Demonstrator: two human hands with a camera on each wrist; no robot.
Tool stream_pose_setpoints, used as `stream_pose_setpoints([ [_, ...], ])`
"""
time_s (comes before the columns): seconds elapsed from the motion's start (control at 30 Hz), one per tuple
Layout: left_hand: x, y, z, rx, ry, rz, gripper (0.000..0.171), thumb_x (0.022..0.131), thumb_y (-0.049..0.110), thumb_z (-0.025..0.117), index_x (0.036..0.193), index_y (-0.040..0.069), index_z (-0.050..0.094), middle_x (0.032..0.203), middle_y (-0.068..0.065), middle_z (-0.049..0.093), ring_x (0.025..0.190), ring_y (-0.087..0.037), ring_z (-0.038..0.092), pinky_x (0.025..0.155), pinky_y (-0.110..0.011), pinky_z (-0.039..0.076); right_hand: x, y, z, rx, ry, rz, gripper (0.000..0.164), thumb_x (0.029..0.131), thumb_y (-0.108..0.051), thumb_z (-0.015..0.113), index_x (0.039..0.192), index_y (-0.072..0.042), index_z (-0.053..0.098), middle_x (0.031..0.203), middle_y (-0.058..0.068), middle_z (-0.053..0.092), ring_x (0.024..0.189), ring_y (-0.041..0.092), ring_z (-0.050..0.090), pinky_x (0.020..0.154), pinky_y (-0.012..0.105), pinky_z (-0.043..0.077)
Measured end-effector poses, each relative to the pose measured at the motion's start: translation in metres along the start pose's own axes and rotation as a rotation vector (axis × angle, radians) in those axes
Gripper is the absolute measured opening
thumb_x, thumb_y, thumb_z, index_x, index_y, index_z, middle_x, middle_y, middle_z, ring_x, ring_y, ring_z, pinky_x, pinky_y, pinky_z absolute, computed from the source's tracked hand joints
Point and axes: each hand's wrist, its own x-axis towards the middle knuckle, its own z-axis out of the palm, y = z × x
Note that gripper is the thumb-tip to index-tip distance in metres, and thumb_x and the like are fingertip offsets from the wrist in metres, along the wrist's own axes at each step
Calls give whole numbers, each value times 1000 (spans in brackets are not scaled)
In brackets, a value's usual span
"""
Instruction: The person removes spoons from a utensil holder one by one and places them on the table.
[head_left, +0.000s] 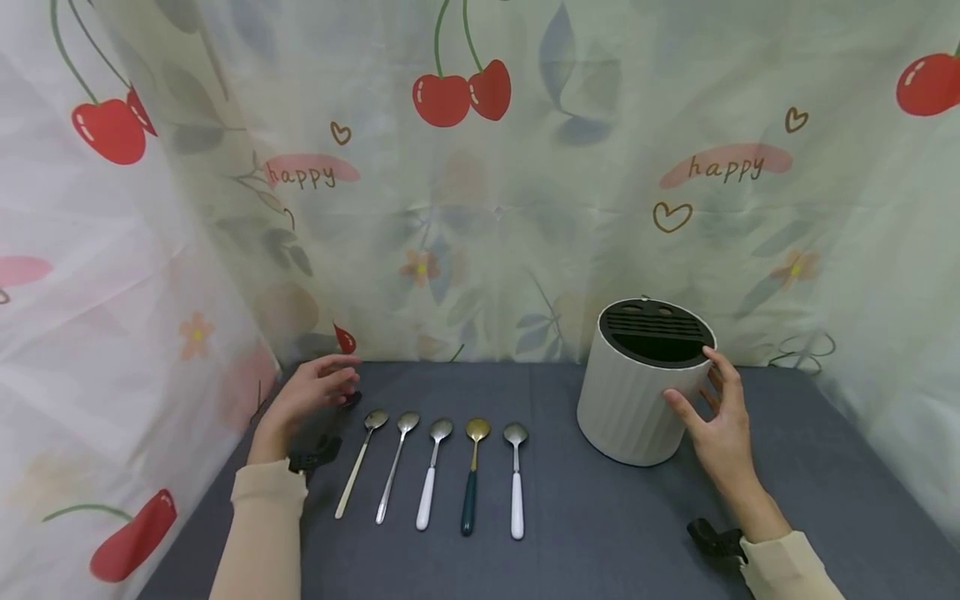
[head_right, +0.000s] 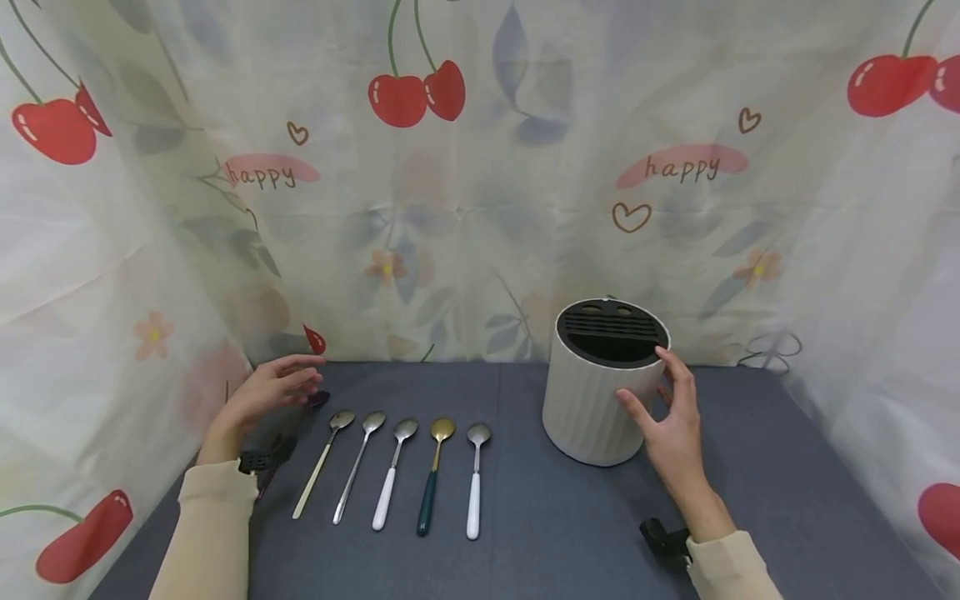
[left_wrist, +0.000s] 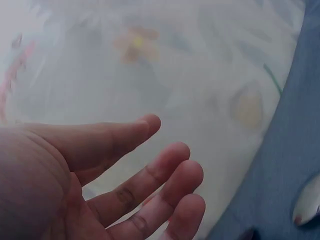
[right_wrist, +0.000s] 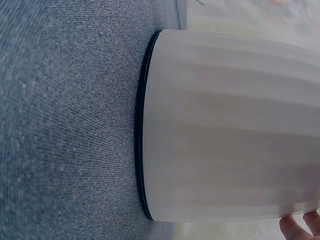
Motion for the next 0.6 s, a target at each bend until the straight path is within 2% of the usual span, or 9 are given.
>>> stream_pose_setpoints([
  [0.17,4,11,16,29,-43,47,46,110,23,56,149,-3,53,122,-19,67,105,-24,68,93,-41,58,0,1,-1,-8,0,6,89,93,-1,77,164,-27,30,166,3,29,150,31,35,123,42,33],
  [0.33,4,17,26,68,-68,85,42,110,24,57,146,2,57,125,-20,67,114,-37,66,99,-55,54,1,2,-2,16,-13,-4,99,92,2,78,166,-30,22,167,2,28,151,25,34,121,34,33],
  [0.47,1,20,30,95,-72,110,40,110,24,57,145,5,59,124,-18,68,114,-35,66,99,-57,54,4,-2,-7,54,-18,-18,100,91,2,77,167,-25,18,168,4,26,154,20,28,124,35,26],
  [0.6,-4,25,30,100,-70,140,39,110,24,58,144,6,60,125,-18,68,111,-32,67,98,-54,55,7,-10,-16,62,12,-28,89,95,-2,73,166,-20,22,168,6,25,155,17,24,127,38,20],
])
